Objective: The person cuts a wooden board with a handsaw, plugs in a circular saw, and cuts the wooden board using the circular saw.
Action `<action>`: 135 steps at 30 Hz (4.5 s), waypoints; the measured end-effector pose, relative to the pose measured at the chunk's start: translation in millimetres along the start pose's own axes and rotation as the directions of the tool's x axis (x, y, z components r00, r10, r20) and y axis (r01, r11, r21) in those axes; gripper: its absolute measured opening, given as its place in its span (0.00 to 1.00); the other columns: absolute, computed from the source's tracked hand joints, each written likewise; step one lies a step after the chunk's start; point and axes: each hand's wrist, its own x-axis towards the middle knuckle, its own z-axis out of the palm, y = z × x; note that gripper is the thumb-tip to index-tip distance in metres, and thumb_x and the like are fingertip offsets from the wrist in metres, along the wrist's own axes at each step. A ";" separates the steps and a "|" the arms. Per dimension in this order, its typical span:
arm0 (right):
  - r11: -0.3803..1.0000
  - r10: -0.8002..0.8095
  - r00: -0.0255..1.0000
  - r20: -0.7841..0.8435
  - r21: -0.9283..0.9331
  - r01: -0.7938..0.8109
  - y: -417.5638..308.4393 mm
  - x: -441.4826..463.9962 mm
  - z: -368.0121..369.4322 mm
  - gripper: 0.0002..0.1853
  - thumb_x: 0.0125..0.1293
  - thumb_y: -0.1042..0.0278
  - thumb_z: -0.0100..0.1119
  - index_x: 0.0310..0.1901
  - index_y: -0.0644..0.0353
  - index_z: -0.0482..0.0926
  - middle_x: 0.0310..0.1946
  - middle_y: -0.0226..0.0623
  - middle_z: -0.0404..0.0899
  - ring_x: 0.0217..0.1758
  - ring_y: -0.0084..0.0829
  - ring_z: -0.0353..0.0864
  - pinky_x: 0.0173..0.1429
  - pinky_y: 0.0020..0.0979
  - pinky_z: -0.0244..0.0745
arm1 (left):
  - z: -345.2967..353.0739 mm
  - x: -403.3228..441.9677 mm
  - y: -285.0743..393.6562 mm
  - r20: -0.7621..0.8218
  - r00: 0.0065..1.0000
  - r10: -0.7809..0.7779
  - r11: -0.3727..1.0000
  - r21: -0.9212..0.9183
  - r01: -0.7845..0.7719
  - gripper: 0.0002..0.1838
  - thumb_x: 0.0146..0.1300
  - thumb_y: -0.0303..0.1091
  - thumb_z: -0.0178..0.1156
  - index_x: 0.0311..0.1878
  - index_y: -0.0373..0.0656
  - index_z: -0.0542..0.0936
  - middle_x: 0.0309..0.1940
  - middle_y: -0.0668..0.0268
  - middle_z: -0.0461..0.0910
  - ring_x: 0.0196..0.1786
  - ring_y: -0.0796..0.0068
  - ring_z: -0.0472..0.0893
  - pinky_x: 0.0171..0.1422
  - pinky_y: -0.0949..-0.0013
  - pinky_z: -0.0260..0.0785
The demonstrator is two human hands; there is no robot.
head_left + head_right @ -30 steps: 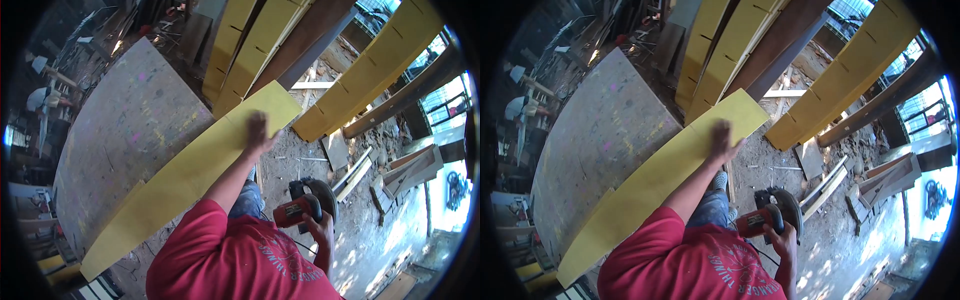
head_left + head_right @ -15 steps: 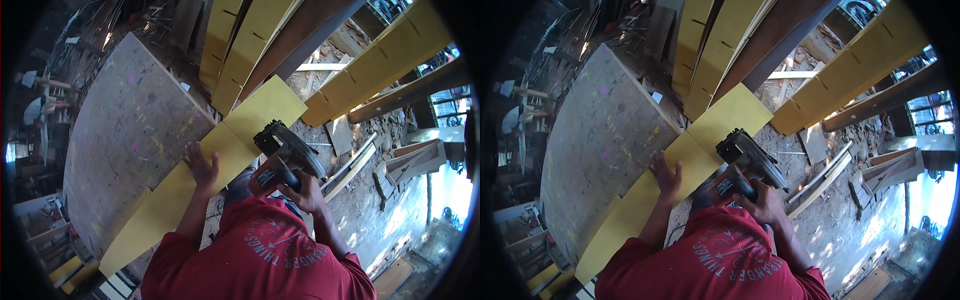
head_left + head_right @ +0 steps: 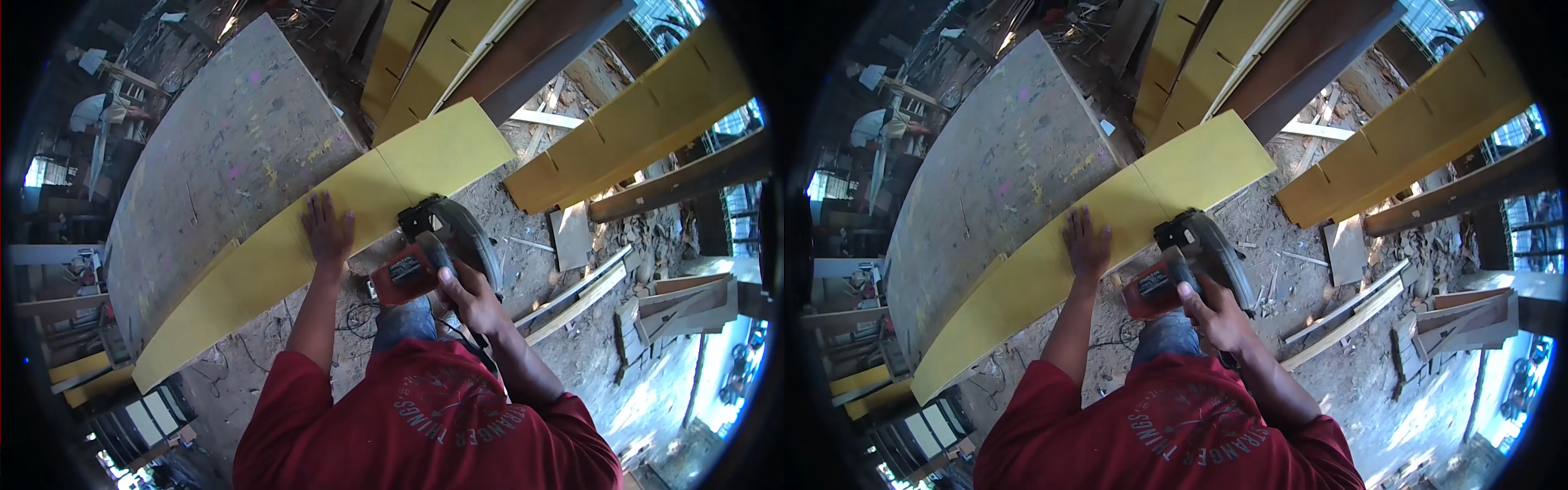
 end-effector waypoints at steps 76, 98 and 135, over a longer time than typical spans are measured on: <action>0.965 -0.249 0.969 -0.003 -0.090 0.247 -12.3 63.5 54.3 0.43 0.84 0.33 0.45 0.63 0.80 0.71 0.39 0.71 0.85 0.49 0.69 0.87 0.59 0.59 0.80 | 15.6 -20.1 -64.8 0.230 0.922 0.310 0.951 -0.060 -0.305 0.49 0.71 0.64 0.62 0.86 0.44 0.60 0.83 0.41 0.59 0.87 0.40 0.56 0.88 0.33 0.46; 0.960 -0.271 0.962 -0.011 -0.072 0.270 -12.7 76.5 61.4 0.42 0.84 0.33 0.46 0.60 0.80 0.71 0.38 0.69 0.85 0.48 0.69 0.87 0.58 0.57 0.81 | 13.0 -16.6 -71.7 0.188 0.930 0.314 0.949 -0.037 -0.313 0.49 0.71 0.64 0.63 0.85 0.43 0.61 0.82 0.41 0.60 0.86 0.39 0.57 0.88 0.33 0.47; 0.961 -0.258 0.966 0.024 -0.092 0.259 -24.5 90.4 58.9 0.41 0.84 0.34 0.46 0.59 0.79 0.73 0.41 0.68 0.86 0.50 0.66 0.88 0.61 0.57 0.80 | 13.8 -16.1 -78.2 0.135 0.950 0.283 0.958 0.005 -0.286 0.48 0.70 0.64 0.63 0.83 0.42 0.63 0.79 0.41 0.63 0.84 0.38 0.60 0.87 0.33 0.49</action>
